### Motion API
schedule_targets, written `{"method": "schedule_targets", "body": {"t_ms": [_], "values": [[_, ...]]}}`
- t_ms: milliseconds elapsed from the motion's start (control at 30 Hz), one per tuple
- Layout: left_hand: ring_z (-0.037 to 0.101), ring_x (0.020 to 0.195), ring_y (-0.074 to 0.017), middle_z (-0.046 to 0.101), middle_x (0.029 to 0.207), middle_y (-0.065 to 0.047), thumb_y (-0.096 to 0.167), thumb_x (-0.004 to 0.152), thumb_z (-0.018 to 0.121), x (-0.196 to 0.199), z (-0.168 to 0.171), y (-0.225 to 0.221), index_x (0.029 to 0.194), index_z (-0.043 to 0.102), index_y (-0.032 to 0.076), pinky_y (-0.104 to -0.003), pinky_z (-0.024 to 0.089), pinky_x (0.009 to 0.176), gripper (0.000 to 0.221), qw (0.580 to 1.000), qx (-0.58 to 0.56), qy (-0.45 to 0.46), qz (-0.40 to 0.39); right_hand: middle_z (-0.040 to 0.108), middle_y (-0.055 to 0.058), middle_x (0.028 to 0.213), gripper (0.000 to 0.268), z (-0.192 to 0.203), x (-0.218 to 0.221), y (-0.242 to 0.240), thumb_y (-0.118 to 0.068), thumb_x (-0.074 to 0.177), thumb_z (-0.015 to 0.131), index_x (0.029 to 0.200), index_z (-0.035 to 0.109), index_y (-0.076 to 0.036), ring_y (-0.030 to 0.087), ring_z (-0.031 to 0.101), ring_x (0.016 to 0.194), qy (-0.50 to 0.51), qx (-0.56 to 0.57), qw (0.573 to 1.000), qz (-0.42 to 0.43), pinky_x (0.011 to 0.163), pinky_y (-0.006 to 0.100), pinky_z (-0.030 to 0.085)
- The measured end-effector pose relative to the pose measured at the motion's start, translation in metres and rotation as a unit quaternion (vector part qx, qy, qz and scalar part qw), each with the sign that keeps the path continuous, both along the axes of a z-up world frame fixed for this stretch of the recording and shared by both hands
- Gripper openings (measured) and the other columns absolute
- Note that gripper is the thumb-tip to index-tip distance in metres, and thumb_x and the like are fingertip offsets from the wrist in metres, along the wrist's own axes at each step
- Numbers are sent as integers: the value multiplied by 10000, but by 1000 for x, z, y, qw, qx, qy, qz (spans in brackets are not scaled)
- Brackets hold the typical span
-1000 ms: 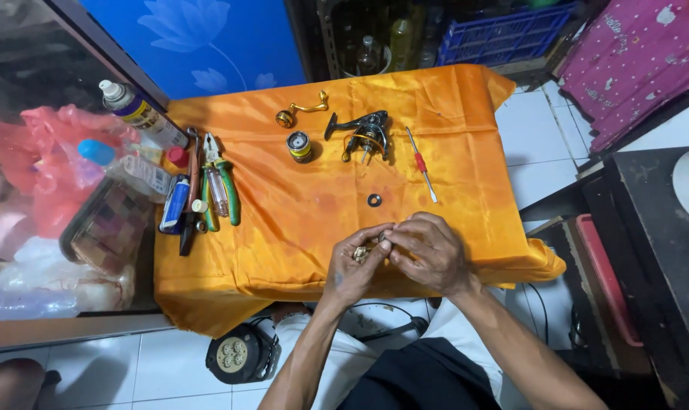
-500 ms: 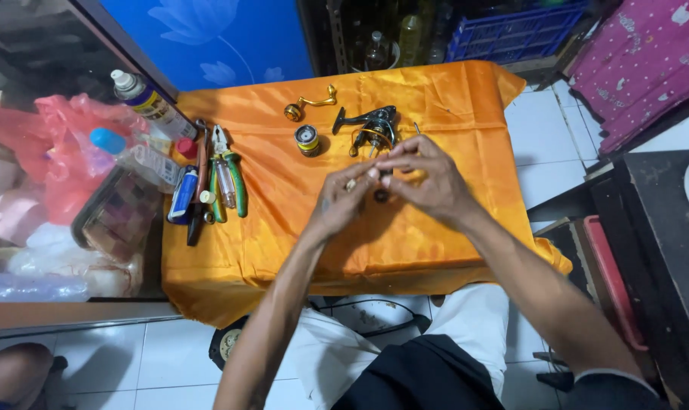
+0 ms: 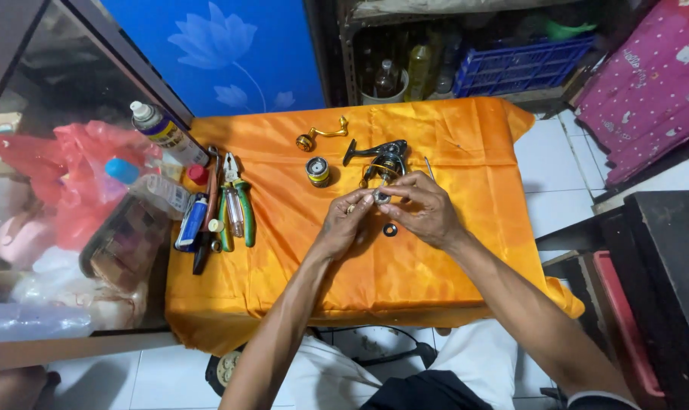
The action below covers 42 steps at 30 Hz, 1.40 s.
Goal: Repairing and maintaining a fishing reel by lubricating internal components and using a screwdriver for assembly.
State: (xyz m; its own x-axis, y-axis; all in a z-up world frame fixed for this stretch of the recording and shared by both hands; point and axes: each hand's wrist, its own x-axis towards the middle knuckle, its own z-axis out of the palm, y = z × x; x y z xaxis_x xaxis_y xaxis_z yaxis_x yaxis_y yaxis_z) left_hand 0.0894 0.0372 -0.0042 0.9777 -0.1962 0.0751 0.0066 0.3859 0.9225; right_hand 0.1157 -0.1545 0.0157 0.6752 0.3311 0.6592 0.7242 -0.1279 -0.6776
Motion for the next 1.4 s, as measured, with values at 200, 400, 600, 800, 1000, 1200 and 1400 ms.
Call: {"method": "schedule_targets", "body": {"t_ms": [200, 400, 600, 800, 1000, 1200, 1400], "values": [[568, 383, -154, 658, 805, -175, 203, 1050, 567, 1, -15, 0, 1195, 689, -16, -256, 475, 318, 290, 999, -38, 25, -17, 686, 87, 1017, 348, -7, 5, -2, -257, 838, 913, 1133, 799, -112, 231, 693, 891, -90, -13, 995, -39, 728, 340, 610], [555, 363, -134, 688, 843, -171, 152, 1024, 595, -1, -19, -1, 1210, 675, -18, -227, 464, 312, 264, 997, -67, 15, -28, 743, 85, 1067, 187, -11, 5, -4, -189, 847, 894, 1000, 809, -122, 279, 734, 965, -159, -12, 986, -46, 771, 361, 621], [553, 370, -114, 702, 886, -165, 119, 1011, 612, 3, -31, -1, 1193, 673, -30, -212, 464, 314, 244, 996, -82, 10, -13, 719, 91, 1180, 205, -14, 4, -5, -82, 878, 813, 1057, 831, -181, 285, 706, 1053, -226, -52, 972, -41, 882, 351, 603], [495, 329, -107, 605, 642, -113, 138, 1013, 610, -8, 11, -1, 1172, 683, -51, -207, 463, 324, 257, 995, -94, 11, -2, 686, 97, 1173, 254, -8, -1, -5, -76, 932, 755, 1143, 814, -204, 296, 711, 1058, -280, -96, 953, -62, 900, 408, 598], [428, 356, -55, 535, 588, -67, 148, 1039, 559, -9, 9, -3, 1253, 647, -61, -195, 475, 342, 311, 995, -96, 16, 1, 722, 59, 1078, 104, -8, -1, 0, -165, 944, 792, 1047, 803, -165, 257, 733, 948, -282, -80, 952, -89, 819, 360, 611], [430, 358, -37, 666, 753, -121, 180, 1059, 528, -8, 10, -6, 1233, 673, -13, -186, 481, 339, 297, 996, -91, 12, -2, 736, 55, 1030, 191, -6, 0, 1, -226, 915, 821, 1083, 805, -135, 256, 721, 907, -276, -71, 954, -93, 788, 373, 610], [391, 351, -23, 688, 755, -154, 197, 1063, 524, -4, -6, -6, 1229, 663, -15, -180, 453, 328, 303, 995, -92, 22, -13, 697, 66, 1029, 262, -4, 2, -2, -264, 906, 826, 1128, 818, -125, 269, 690, 907, -289, -83, 948, -104, 788, 401, 601]]}}
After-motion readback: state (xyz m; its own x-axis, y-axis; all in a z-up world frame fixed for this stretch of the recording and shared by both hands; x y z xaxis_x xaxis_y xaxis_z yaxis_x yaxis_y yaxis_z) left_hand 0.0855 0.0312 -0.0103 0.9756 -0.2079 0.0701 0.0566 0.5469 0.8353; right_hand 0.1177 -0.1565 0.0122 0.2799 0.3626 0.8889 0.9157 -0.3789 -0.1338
